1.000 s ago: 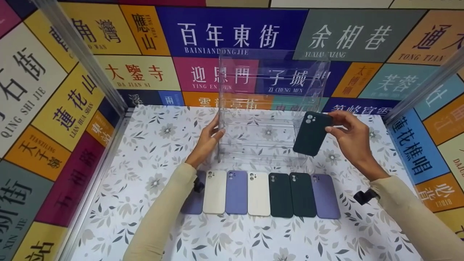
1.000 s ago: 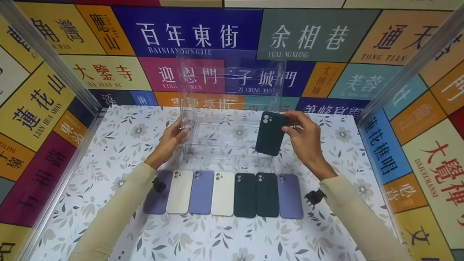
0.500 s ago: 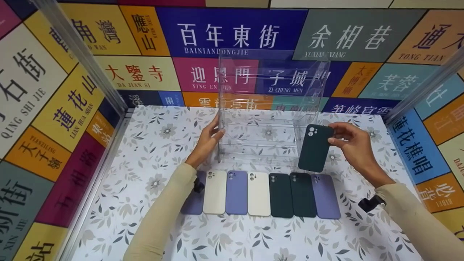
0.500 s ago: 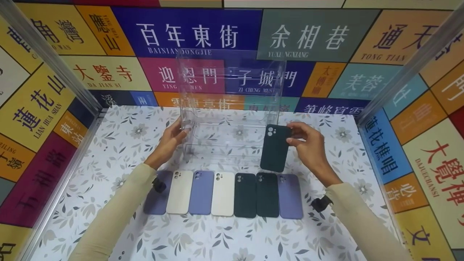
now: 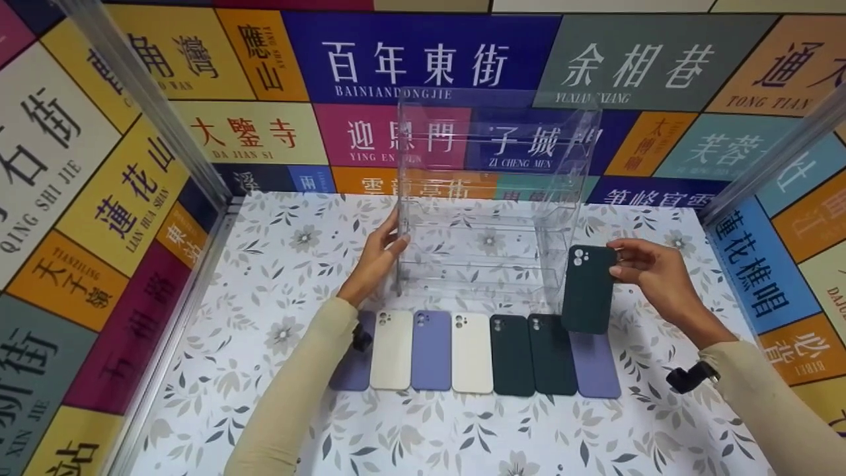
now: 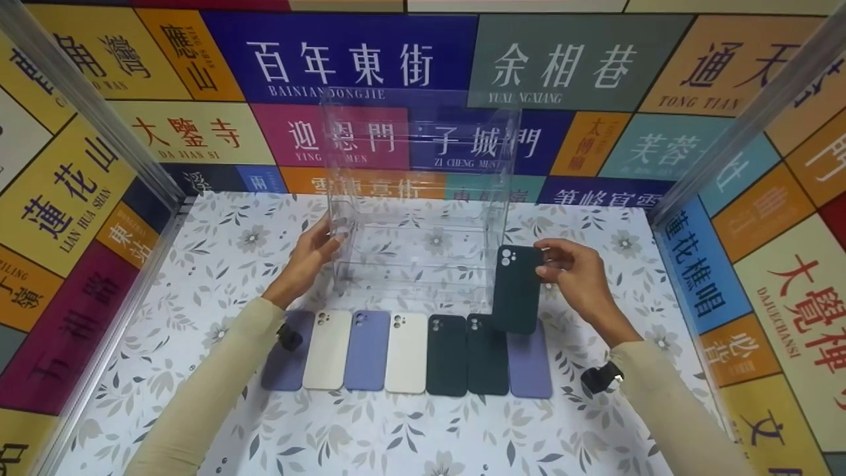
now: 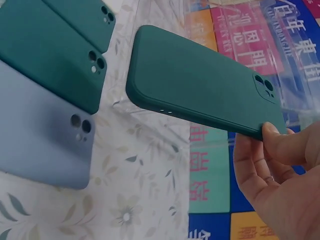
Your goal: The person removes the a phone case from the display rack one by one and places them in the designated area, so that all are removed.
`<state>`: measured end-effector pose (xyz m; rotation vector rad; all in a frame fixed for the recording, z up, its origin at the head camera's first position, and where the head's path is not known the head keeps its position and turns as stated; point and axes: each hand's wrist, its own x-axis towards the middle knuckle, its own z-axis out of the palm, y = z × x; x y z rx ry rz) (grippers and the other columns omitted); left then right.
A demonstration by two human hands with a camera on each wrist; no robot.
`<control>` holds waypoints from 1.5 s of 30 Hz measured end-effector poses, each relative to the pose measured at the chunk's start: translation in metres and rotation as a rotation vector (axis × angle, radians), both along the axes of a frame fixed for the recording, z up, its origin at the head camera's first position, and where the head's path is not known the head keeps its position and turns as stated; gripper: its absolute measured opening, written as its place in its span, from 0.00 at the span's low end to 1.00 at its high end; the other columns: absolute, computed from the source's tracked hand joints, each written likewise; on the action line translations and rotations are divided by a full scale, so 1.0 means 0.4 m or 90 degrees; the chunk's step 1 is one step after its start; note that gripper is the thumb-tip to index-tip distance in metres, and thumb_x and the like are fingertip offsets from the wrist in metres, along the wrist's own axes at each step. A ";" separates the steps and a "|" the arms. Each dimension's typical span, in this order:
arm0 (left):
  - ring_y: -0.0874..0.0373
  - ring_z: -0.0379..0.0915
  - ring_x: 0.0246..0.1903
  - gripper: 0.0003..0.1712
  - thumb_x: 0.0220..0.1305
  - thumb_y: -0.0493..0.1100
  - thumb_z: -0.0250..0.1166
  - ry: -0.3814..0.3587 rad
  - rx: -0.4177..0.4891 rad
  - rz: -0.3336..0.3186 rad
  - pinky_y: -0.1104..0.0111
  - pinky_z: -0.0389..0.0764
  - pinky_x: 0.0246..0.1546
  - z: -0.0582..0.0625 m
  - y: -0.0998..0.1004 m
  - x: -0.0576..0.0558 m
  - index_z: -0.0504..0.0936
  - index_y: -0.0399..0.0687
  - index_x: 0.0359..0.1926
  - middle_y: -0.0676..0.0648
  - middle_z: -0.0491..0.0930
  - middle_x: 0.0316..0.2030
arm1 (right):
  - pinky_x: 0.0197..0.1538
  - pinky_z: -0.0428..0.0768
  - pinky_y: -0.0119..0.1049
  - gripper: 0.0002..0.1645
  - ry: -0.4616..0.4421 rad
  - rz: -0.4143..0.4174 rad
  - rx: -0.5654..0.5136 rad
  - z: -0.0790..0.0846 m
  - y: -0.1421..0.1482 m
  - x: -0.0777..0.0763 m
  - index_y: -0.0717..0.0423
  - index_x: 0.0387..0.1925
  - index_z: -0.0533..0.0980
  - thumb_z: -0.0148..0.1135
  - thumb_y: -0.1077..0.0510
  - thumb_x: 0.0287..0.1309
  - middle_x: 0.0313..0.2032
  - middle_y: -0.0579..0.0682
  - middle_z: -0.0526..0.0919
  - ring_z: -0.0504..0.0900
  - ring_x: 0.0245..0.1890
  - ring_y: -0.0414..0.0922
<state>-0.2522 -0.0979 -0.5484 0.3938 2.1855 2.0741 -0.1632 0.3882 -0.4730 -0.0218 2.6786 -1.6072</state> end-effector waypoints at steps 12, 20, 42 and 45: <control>0.39 0.67 0.77 0.43 0.83 0.35 0.57 -0.013 -0.006 0.005 0.47 0.70 0.77 0.006 0.002 0.004 0.50 0.53 0.90 0.44 0.58 0.86 | 0.47 0.90 0.31 0.29 -0.073 0.070 0.005 -0.047 0.066 0.019 0.76 0.71 0.74 0.66 0.73 0.72 0.47 0.51 0.83 0.89 0.41 0.35; 0.39 0.67 0.77 0.43 0.83 0.36 0.57 -0.022 -0.010 0.001 0.46 0.70 0.77 0.007 0.003 0.003 0.50 0.54 0.90 0.44 0.57 0.86 | 0.47 0.90 0.32 0.30 -0.127 0.088 0.023 -0.094 0.124 0.030 0.76 0.72 0.73 0.66 0.72 0.72 0.49 0.53 0.86 0.90 0.42 0.36; 0.37 0.65 0.78 0.43 0.84 0.36 0.56 -0.002 0.007 -0.006 0.43 0.68 0.78 0.000 -0.003 0.003 0.48 0.53 0.90 0.39 0.55 0.87 | 0.46 0.91 0.38 0.32 -0.225 0.106 0.005 -0.176 0.259 0.075 0.78 0.74 0.70 0.65 0.69 0.74 0.49 0.54 0.85 0.89 0.42 0.38; 0.38 0.67 0.77 0.43 0.84 0.35 0.56 0.002 0.014 -0.007 0.43 0.69 0.77 -0.001 -0.001 0.004 0.49 0.52 0.90 0.38 0.56 0.86 | 0.46 0.91 0.37 0.32 -0.237 0.107 -0.003 -0.185 0.272 0.078 0.78 0.74 0.69 0.65 0.70 0.74 0.48 0.54 0.86 0.89 0.42 0.39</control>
